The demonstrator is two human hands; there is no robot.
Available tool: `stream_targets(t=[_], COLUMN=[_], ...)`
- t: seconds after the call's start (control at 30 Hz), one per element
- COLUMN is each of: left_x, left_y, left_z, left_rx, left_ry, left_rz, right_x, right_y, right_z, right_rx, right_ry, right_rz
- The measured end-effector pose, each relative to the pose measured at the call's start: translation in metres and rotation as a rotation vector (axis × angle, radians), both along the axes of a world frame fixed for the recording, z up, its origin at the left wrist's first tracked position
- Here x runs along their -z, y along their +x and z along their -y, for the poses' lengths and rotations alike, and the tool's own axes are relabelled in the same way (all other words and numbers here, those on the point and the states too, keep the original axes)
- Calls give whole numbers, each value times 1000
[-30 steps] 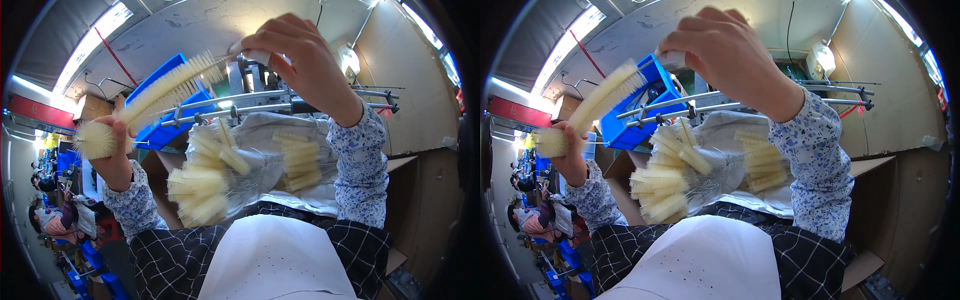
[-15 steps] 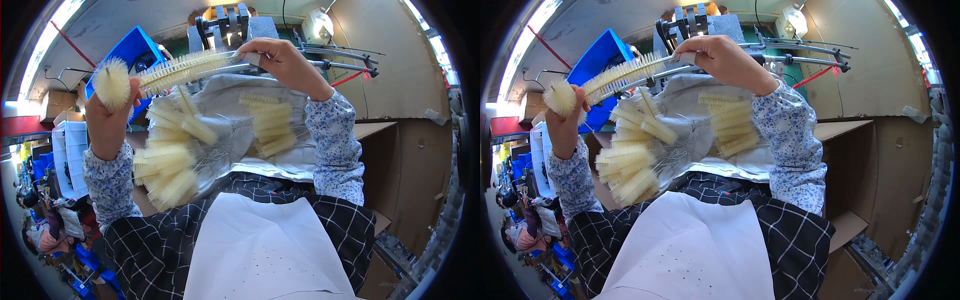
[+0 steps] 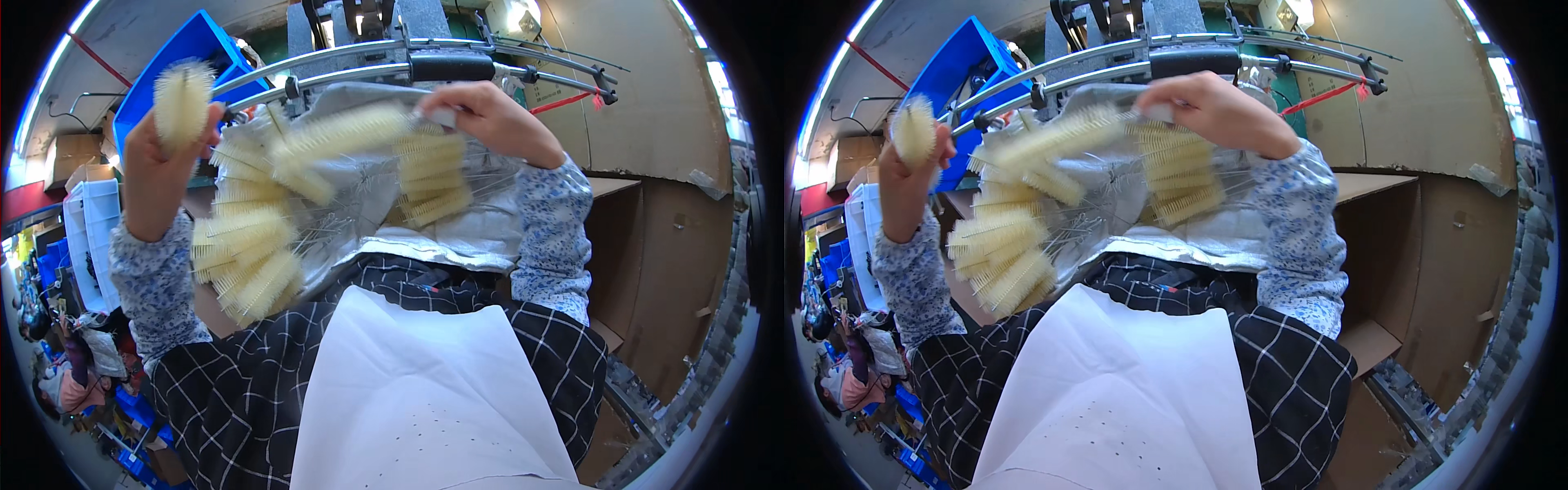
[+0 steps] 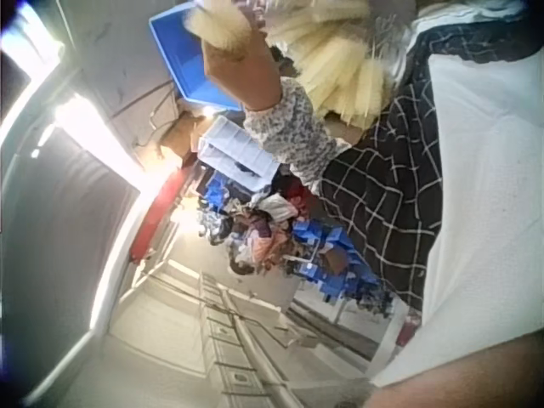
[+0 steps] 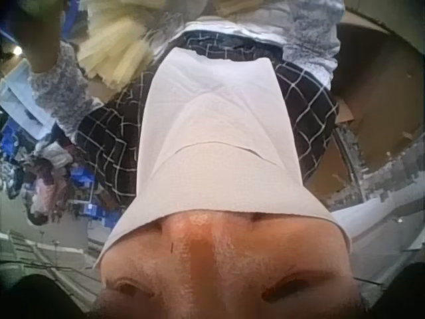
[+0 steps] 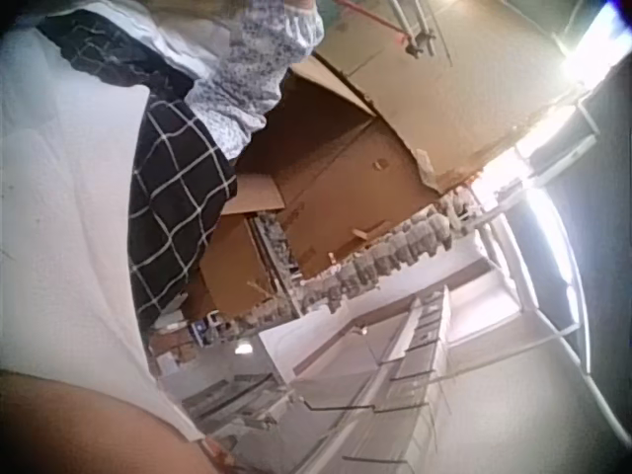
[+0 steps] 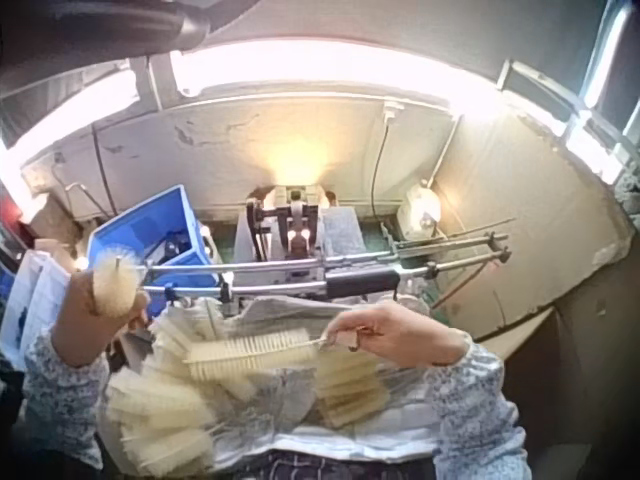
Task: The person trims bottle brushes by inserting the bristles of each brush into a trimming machine one at a time by hand.
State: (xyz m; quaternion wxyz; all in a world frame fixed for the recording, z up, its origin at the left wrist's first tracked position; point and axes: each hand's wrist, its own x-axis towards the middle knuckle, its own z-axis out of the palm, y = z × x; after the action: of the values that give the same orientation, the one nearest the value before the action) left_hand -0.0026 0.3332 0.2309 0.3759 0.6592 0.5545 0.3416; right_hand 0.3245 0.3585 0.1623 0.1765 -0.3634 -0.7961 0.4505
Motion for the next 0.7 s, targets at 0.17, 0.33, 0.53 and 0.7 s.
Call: stream_targets(t=[0.17, 0.33, 0.53, 0.7], left_x=[3, 33, 27, 35], left_y=[-39, -57, -74, -80], left_z=[10, 10, 46, 89], left_rx=[-37, 209, 155, -41], left_ry=[-113, -111, -374, -440], left_rz=[-243, -618, -629, -302], right_x=[41, 57, 114, 133], right_y=[54, -52, -167, -166], right_z=[38, 41, 61, 56], right_rx=[-90, -69, 63, 208], right_ry=[-134, -307, 23, 95], right_rz=[370, 201, 288, 47])
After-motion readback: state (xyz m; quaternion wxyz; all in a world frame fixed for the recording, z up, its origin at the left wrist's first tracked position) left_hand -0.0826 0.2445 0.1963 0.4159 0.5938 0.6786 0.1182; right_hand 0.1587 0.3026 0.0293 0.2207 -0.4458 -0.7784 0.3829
